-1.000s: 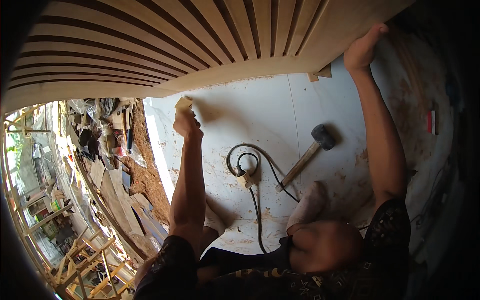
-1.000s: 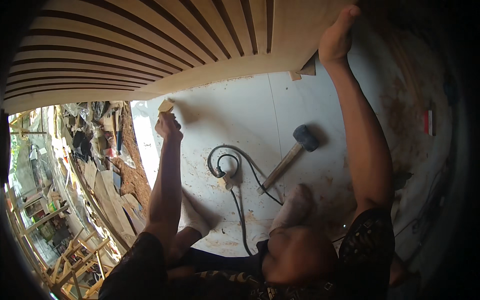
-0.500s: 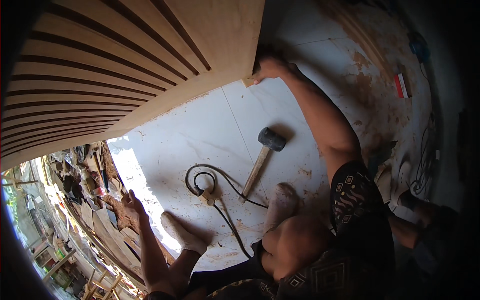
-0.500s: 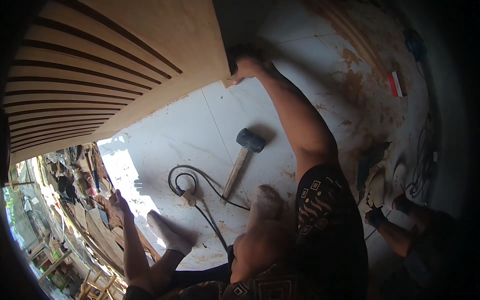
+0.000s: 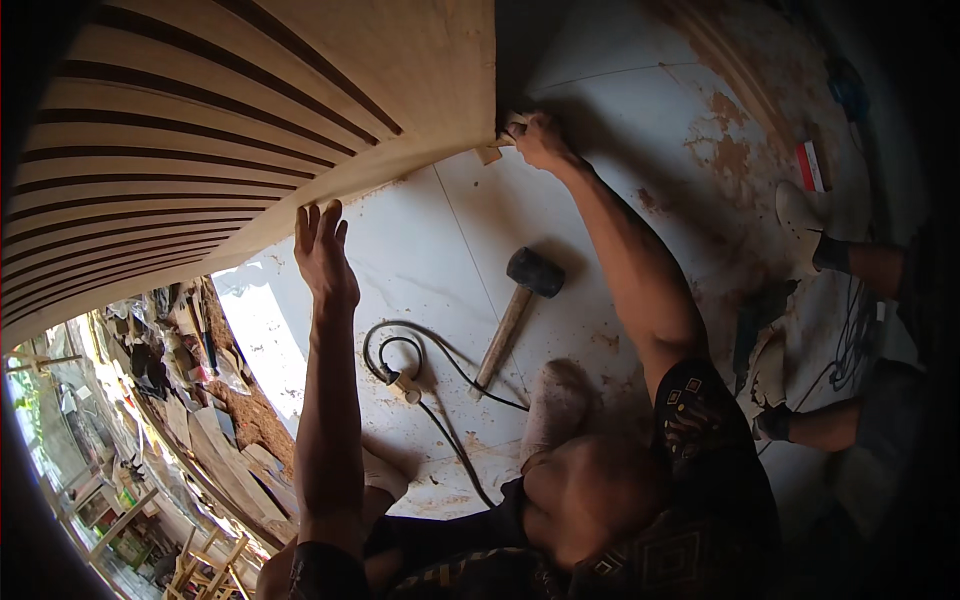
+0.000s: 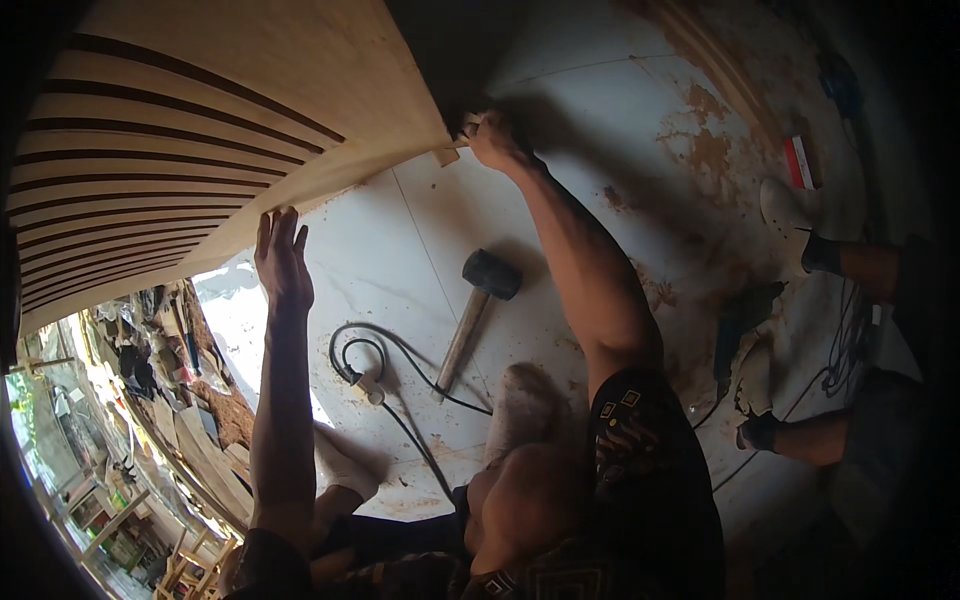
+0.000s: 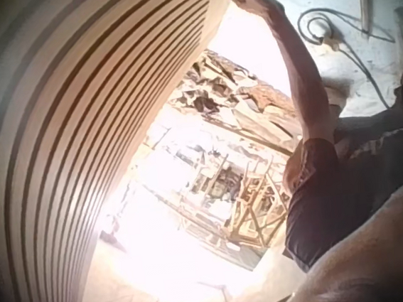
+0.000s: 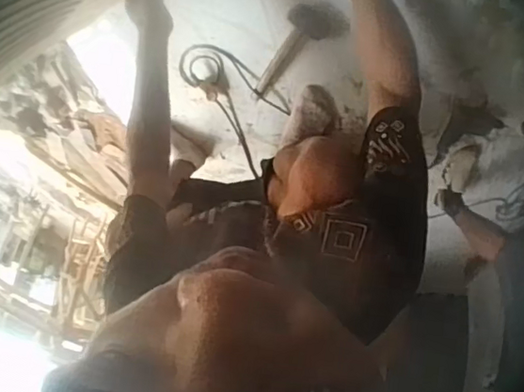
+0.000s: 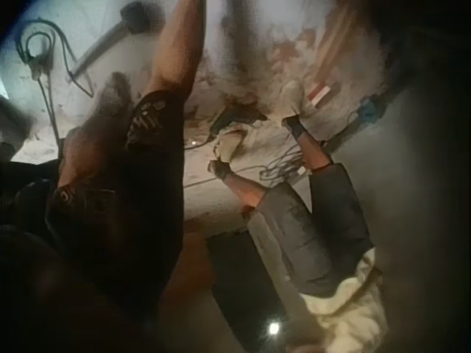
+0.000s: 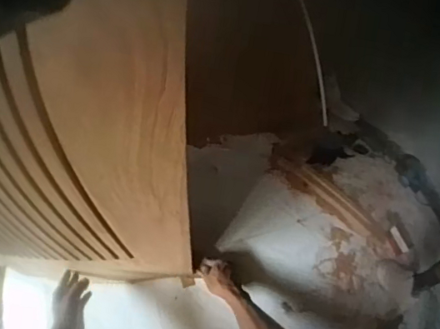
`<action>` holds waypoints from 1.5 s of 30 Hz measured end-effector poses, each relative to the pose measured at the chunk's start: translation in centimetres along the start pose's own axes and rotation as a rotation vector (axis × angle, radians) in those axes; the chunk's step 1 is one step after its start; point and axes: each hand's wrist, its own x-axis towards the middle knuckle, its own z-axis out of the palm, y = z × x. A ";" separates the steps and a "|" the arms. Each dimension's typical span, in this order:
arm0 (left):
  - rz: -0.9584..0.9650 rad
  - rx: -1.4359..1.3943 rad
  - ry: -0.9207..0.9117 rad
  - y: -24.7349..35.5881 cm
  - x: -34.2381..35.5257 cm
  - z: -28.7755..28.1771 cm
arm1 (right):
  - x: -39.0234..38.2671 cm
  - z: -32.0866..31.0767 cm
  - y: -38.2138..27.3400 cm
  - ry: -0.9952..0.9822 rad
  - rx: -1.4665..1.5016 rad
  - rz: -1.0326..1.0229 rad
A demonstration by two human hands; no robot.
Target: The person installs hinges on a wooden door using a power drill and screws, then uses a hammer and a wooden block to adjust the door's position at the base.
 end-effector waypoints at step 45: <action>1.524 2.132 -0.436 23.8 -5.6 23.3 | -28.6 -3.5 -6.8 -0.050 0.292 -0.280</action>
